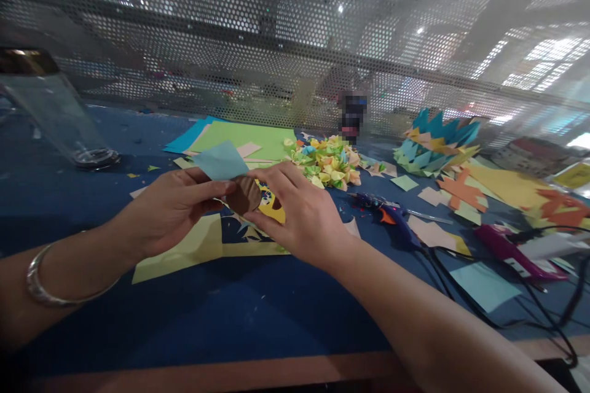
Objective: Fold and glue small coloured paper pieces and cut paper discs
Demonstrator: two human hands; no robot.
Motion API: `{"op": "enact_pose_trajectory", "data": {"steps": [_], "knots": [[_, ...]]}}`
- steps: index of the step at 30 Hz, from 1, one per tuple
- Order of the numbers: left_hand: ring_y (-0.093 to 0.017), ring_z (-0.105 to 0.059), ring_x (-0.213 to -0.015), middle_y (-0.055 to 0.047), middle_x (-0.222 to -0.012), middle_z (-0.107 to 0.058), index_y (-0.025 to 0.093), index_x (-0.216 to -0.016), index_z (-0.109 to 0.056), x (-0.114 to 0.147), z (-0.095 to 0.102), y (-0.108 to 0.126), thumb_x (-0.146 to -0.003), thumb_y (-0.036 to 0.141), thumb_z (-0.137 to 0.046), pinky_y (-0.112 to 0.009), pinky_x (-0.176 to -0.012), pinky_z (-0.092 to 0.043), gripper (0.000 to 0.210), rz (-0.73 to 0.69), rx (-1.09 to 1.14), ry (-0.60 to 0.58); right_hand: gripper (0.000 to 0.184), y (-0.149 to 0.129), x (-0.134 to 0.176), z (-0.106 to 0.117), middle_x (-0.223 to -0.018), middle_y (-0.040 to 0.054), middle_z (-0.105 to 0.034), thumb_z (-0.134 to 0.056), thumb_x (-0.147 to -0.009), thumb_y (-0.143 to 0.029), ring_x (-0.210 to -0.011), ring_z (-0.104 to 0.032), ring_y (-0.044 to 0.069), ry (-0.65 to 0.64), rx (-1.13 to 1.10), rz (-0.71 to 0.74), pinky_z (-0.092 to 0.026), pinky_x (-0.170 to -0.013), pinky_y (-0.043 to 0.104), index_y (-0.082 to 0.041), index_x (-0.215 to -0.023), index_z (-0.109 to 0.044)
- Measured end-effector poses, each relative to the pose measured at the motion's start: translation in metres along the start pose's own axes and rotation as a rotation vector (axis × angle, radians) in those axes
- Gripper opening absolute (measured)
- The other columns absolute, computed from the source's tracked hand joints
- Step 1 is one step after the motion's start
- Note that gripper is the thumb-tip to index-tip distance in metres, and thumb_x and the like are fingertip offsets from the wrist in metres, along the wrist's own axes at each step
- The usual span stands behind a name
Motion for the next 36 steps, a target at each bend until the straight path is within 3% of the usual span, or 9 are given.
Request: {"op": "enact_pose_trajectory", "data": {"steps": [5, 11, 14, 19, 24, 32, 36], "knots": [[-0.023, -0.068, -0.094, -0.008, -0.103, -0.077, 0.020, -0.098, -0.080, 0.003, -0.005, -0.001, -0.077, 0.030, -0.081, -0.033, -0.080, -0.051, 0.024, 0.079, -0.010, -0.073, 0.049, -0.001, 0.002, -0.003, -0.125, 0.0123, -0.064, -0.071, -0.092, -0.044, -0.116, -0.062, 0.027, -0.064, -0.012, 0.041, -0.058, -0.084, 0.038, -0.019, -0.133, -0.058], [-0.020, -0.070, -0.083, -0.006, -0.090, -0.077, 0.016, -0.087, -0.077, 0.007, -0.011, -0.002, -0.085, 0.029, -0.073, -0.034, -0.079, -0.056, 0.013, 0.128, 0.088, -0.037, 0.048, 0.003, 0.001, -0.001, -0.119, 0.0108, -0.064, -0.073, -0.089, -0.049, -0.082, -0.066, 0.019, -0.010, -0.003, -0.034, -0.057, -0.070, 0.035, -0.019, -0.124, -0.060], [-0.019, -0.071, -0.079, -0.008, -0.086, -0.077, 0.014, -0.081, -0.074, 0.009, -0.013, -0.005, -0.088, 0.025, -0.070, -0.036, -0.082, -0.058, 0.014, 0.150, 0.161, -0.020, 0.047, 0.005, 0.000, 0.002, -0.116, 0.0104, -0.064, -0.076, -0.087, -0.046, -0.088, -0.066, 0.022, 0.058, 0.013, -0.078, -0.056, -0.071, 0.035, -0.018, -0.121, -0.060], [-0.021, -0.073, -0.085, -0.011, -0.093, -0.078, 0.013, -0.088, -0.075, 0.014, -0.020, -0.005, -0.093, 0.019, -0.062, -0.035, -0.081, -0.059, 0.015, 0.153, 0.330, 0.007, 0.047, 0.008, 0.000, -0.001, -0.114, 0.0091, -0.063, -0.076, -0.086, -0.049, -0.096, -0.065, 0.024, 0.078, 0.022, -0.129, -0.054, -0.070, 0.034, -0.019, -0.118, -0.059], [-0.024, -0.074, -0.096, -0.012, -0.100, -0.078, 0.014, -0.081, -0.072, 0.024, -0.031, -0.006, -0.093, 0.013, -0.058, -0.035, -0.086, -0.059, 0.019, 0.149, 0.442, 0.028, 0.050, 0.011, 0.000, -0.005, -0.110, 0.0081, -0.063, -0.074, -0.085, -0.055, -0.088, -0.065, 0.022, 0.075, 0.054, -0.191, -0.051, -0.064, 0.033, -0.019, -0.115, -0.058], [-0.027, -0.073, -0.101, -0.014, -0.102, -0.078, 0.015, -0.073, -0.060, 0.027, -0.035, -0.007, -0.092, 0.011, -0.055, -0.042, -0.090, -0.058, 0.020, 0.205, 0.544, 0.121, 0.048, 0.012, 0.000, -0.005, -0.108, 0.0056, -0.065, -0.076, -0.082, -0.055, -0.071, -0.061, 0.016, 0.091, 0.046, -0.220, -0.050, -0.067, 0.034, -0.020, -0.109, -0.056], [-0.026, -0.072, -0.104, -0.013, -0.104, -0.077, 0.016, -0.076, -0.063, 0.026, -0.038, -0.007, -0.093, 0.013, -0.054, -0.040, -0.092, -0.057, 0.019, 0.221, 0.555, 0.078, 0.051, 0.012, 0.000, -0.004, -0.106, 0.0045, -0.064, -0.076, -0.081, -0.058, -0.066, -0.059, 0.014, 0.094, 0.022, -0.236, -0.048, -0.061, 0.033, -0.020, -0.108, -0.055]]}}
Point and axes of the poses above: each hand's wrist, its own x-axis away from the middle knuckle, its own z-axis out of the back of the hand, y = z × x, the point moved 5 cm from there along -x, towards the middle knuckle
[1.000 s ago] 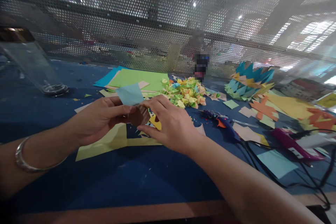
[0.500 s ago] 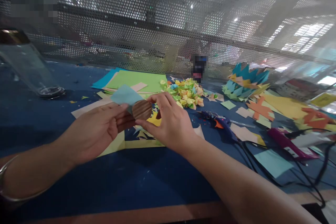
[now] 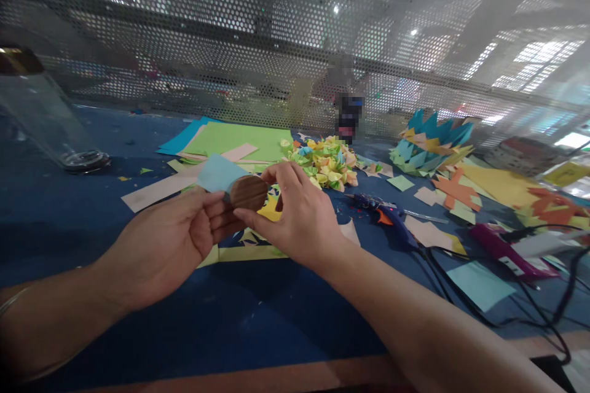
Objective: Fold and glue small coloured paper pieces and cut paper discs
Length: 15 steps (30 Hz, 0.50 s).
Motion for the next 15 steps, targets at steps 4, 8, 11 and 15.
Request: {"op": "enact_pose_trajectory", "data": {"steps": [4, 8, 11, 15], "knots": [[-0.023, -0.072, -0.102, -0.009, -0.104, -0.077, 0.017, -0.080, -0.066, 0.0020, -0.0012, -0.0011, -0.089, 0.013, -0.059, -0.038, -0.096, -0.055, 0.012, 0.013, -0.026, -0.014, 0.047, -0.0025, 0.0002, 0.0011, -0.106, 0.0053, -0.064, -0.076, -0.081, -0.053, -0.068, -0.059, 0.015, 0.000, 0.016, 0.012, -0.048, -0.062, 0.033, -0.021, -0.108, -0.055], [-0.021, -0.070, -0.101, -0.003, -0.089, -0.073, 0.020, -0.072, -0.056, 0.0032, 0.0017, -0.0007, -0.084, 0.013, -0.070, -0.035, -0.095, -0.054, 0.020, -0.020, -0.078, 0.004, 0.043, -0.0037, 0.0004, 0.0016, -0.106, 0.0057, -0.064, -0.077, -0.081, -0.049, -0.076, -0.062, 0.018, -0.006, 0.020, -0.003, -0.048, -0.063, 0.033, -0.022, -0.107, -0.055], [-0.019, -0.069, -0.098, -0.001, -0.083, -0.069, 0.020, -0.075, -0.055, 0.0025, 0.0035, -0.0007, -0.085, 0.015, -0.071, -0.035, -0.095, -0.053, 0.019, -0.041, -0.109, -0.007, 0.043, -0.0051, 0.0004, 0.0023, -0.105, 0.0057, -0.064, -0.076, -0.082, -0.049, -0.078, -0.062, 0.019, -0.003, 0.031, 0.003, -0.048, -0.065, 0.034, -0.022, -0.107, -0.055], [-0.018, -0.068, -0.094, 0.001, -0.082, -0.068, 0.020, -0.073, -0.052, 0.0019, 0.0038, 0.0000, -0.085, 0.015, -0.071, -0.033, -0.092, -0.054, 0.023, -0.067, -0.148, -0.014, 0.045, -0.0058, 0.0007, 0.0025, -0.105, 0.0056, -0.064, -0.075, -0.083, -0.053, -0.078, -0.062, 0.019, 0.001, 0.027, -0.001, -0.048, -0.065, 0.034, -0.022, -0.107, -0.054]]}}
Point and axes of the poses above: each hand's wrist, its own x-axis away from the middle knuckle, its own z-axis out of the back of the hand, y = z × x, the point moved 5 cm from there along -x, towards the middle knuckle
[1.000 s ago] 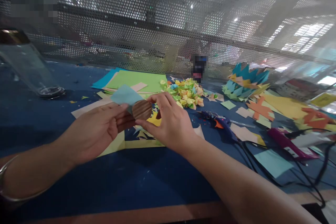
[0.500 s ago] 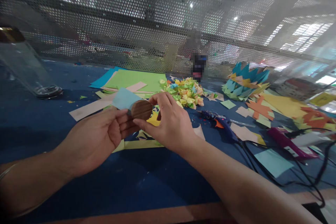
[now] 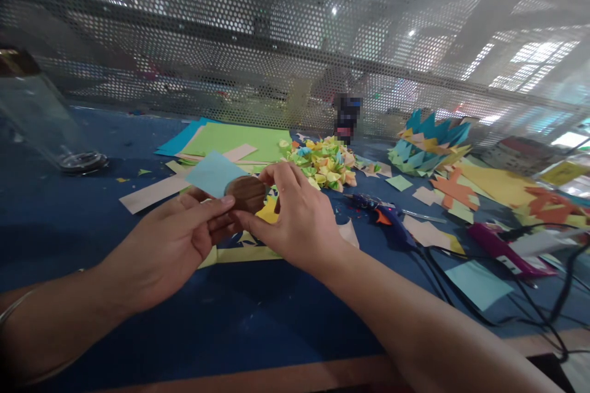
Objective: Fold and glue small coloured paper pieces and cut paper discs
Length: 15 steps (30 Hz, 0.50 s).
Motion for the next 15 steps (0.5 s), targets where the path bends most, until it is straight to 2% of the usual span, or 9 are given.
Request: {"op": "enact_pose_trajectory", "data": {"steps": [4, 6, 8, 11, 15], "knots": [[-0.017, -0.069, -0.088, 0.000, -0.087, -0.072, 0.021, -0.081, -0.063, -0.001, -0.001, 0.001, -0.085, 0.014, -0.070, -0.031, -0.086, -0.055, 0.011, -0.008, -0.016, -0.014, 0.044, 0.000, 0.000, 0.000, -0.105, 0.0054, -0.064, -0.075, -0.082, -0.050, -0.077, -0.062, 0.019, 0.004, 0.014, 0.008, -0.049, -0.066, 0.035, -0.021, -0.108, -0.054], [-0.017, -0.070, -0.081, -0.001, -0.081, -0.073, 0.020, -0.076, -0.066, -0.004, 0.001, 0.002, -0.085, 0.016, -0.069, -0.031, -0.083, -0.056, 0.011, -0.005, -0.015, -0.008, 0.044, -0.001, 0.001, 0.000, -0.106, 0.0060, -0.064, -0.075, -0.083, -0.049, -0.078, -0.062, 0.019, 0.001, 0.015, 0.023, -0.049, -0.066, 0.034, -0.021, -0.109, -0.054], [-0.019, -0.071, -0.076, -0.001, -0.071, -0.071, 0.020, -0.067, -0.068, -0.007, 0.003, 0.005, -0.087, 0.023, -0.068, -0.033, -0.080, -0.057, 0.020, -0.020, -0.036, -0.037, 0.046, -0.001, 0.001, 0.001, -0.107, 0.0068, -0.063, -0.074, -0.084, -0.051, -0.079, -0.063, 0.019, -0.005, -0.001, 0.046, -0.050, -0.065, 0.034, -0.021, -0.111, -0.054], [-0.020, -0.069, -0.068, -0.003, -0.062, -0.068, 0.020, -0.065, -0.071, -0.014, 0.006, 0.011, -0.089, 0.031, -0.066, -0.034, -0.076, -0.057, 0.027, -0.024, -0.184, -0.092, 0.048, -0.001, 0.001, 0.002, -0.111, 0.0082, -0.063, -0.074, -0.085, -0.052, -0.081, -0.063, 0.019, -0.018, -0.020, 0.084, -0.051, -0.065, 0.033, -0.021, -0.116, -0.054], [-0.021, -0.068, -0.062, -0.008, -0.066, -0.073, 0.019, -0.064, -0.075, -0.020, 0.012, 0.018, -0.085, 0.031, -0.064, -0.034, -0.069, -0.055, 0.026, -0.017, -0.399, -0.099, 0.047, -0.002, 0.002, 0.003, -0.115, 0.0097, -0.062, -0.074, -0.087, -0.049, -0.076, -0.062, 0.018, -0.078, -0.027, 0.121, -0.053, -0.061, 0.033, -0.021, -0.120, -0.056]]}}
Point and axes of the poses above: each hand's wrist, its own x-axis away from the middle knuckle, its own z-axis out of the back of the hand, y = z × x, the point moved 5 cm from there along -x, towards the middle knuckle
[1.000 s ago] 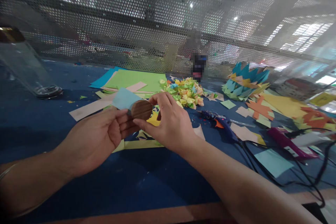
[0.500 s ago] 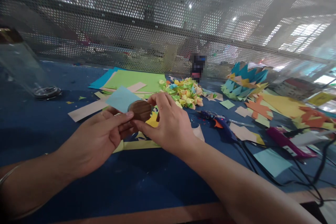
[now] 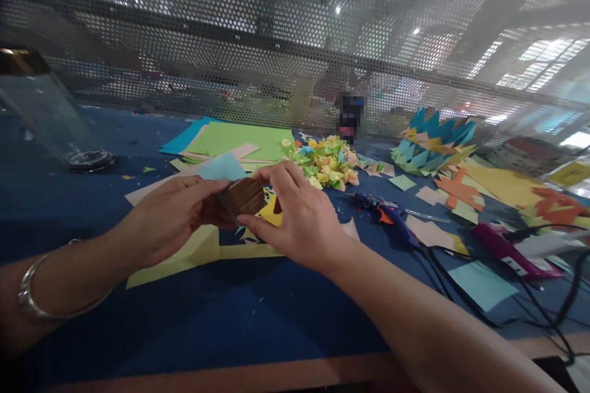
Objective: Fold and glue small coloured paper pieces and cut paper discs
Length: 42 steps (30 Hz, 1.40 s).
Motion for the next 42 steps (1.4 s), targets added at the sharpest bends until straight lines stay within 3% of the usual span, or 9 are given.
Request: {"op": "enact_pose_trajectory", "data": {"steps": [3, 9, 14, 26, 33, 38, 42], "knots": [[-0.021, -0.066, -0.058, -0.008, -0.062, -0.071, 0.018, -0.063, -0.075, -0.001, 0.004, 0.003, -0.082, 0.031, -0.063, -0.032, -0.064, -0.054, 0.027, -0.006, -0.064, 0.010, 0.048, -0.001, 0.001, -0.001, -0.120, 0.0111, -0.061, -0.073, -0.088, -0.048, -0.078, -0.063, 0.019, -0.062, -0.022, 0.027, -0.054, -0.060, 0.033, -0.020, -0.124, -0.057], [-0.022, -0.066, -0.062, -0.011, -0.070, -0.075, 0.014, -0.071, -0.074, 0.001, 0.004, 0.002, -0.087, 0.037, -0.060, -0.034, -0.064, -0.054, 0.032, 0.024, -0.160, -0.036, 0.048, -0.006, 0.002, -0.006, -0.128, 0.0138, -0.059, -0.074, -0.088, -0.044, -0.115, -0.060, 0.030, -0.130, -0.031, 0.113, -0.059, -0.078, 0.040, -0.019, -0.126, -0.057], [-0.021, -0.064, -0.061, -0.010, -0.068, -0.074, 0.013, -0.070, -0.074, 0.003, 0.002, 0.004, -0.089, 0.037, -0.058, -0.033, -0.062, -0.052, 0.034, 0.002, -0.196, -0.053, 0.047, -0.007, 0.002, -0.008, -0.129, 0.0143, -0.059, -0.072, -0.089, -0.046, -0.109, -0.062, 0.028, -0.155, -0.062, 0.103, -0.060, -0.073, 0.039, -0.021, -0.126, -0.058], [-0.019, -0.062, -0.061, -0.008, -0.068, -0.071, 0.016, -0.073, -0.077, 0.002, 0.003, 0.004, -0.088, 0.038, -0.060, -0.031, -0.061, -0.052, 0.031, -0.008, -0.152, -0.056, 0.048, -0.008, 0.003, -0.005, -0.128, 0.0135, -0.059, -0.074, -0.088, -0.046, -0.108, -0.062, 0.028, -0.135, -0.076, 0.139, -0.060, -0.077, 0.041, -0.021, -0.126, -0.057], [-0.019, -0.064, -0.070, -0.007, -0.080, -0.074, 0.020, -0.081, -0.080, 0.006, -0.001, 0.005, -0.084, 0.036, -0.072, -0.029, -0.064, -0.049, 0.018, -0.083, -0.206, -0.216, 0.048, -0.011, 0.004, -0.003, -0.129, 0.0132, -0.058, -0.075, -0.087, -0.041, -0.113, -0.060, 0.029, -0.136, -0.087, 0.143, -0.060, -0.079, 0.041, -0.023, -0.128, -0.057], [-0.022, -0.068, -0.078, -0.008, -0.087, -0.077, 0.021, -0.086, -0.080, 0.005, 0.000, 0.007, -0.086, 0.028, -0.069, -0.030, -0.069, -0.051, 0.013, -0.139, -0.290, -0.212, 0.050, -0.011, 0.003, -0.002, -0.127, 0.0124, -0.059, -0.076, -0.087, -0.043, -0.117, -0.060, 0.029, -0.130, -0.072, 0.156, -0.059, -0.086, 0.042, -0.021, -0.128, -0.058], [-0.022, -0.071, -0.081, -0.005, -0.088, -0.077, 0.020, -0.087, -0.077, 0.004, 0.002, 0.011, -0.085, 0.031, -0.070, -0.031, -0.074, -0.055, 0.013, -0.177, -0.385, -0.187, 0.050, -0.005, 0.001, 0.000, -0.124, 0.0089, -0.060, -0.077, -0.086, -0.045, -0.086, -0.065, 0.018, -0.088, -0.153, 0.071, -0.058, -0.072, 0.034, -0.022, -0.126, -0.058]]}}
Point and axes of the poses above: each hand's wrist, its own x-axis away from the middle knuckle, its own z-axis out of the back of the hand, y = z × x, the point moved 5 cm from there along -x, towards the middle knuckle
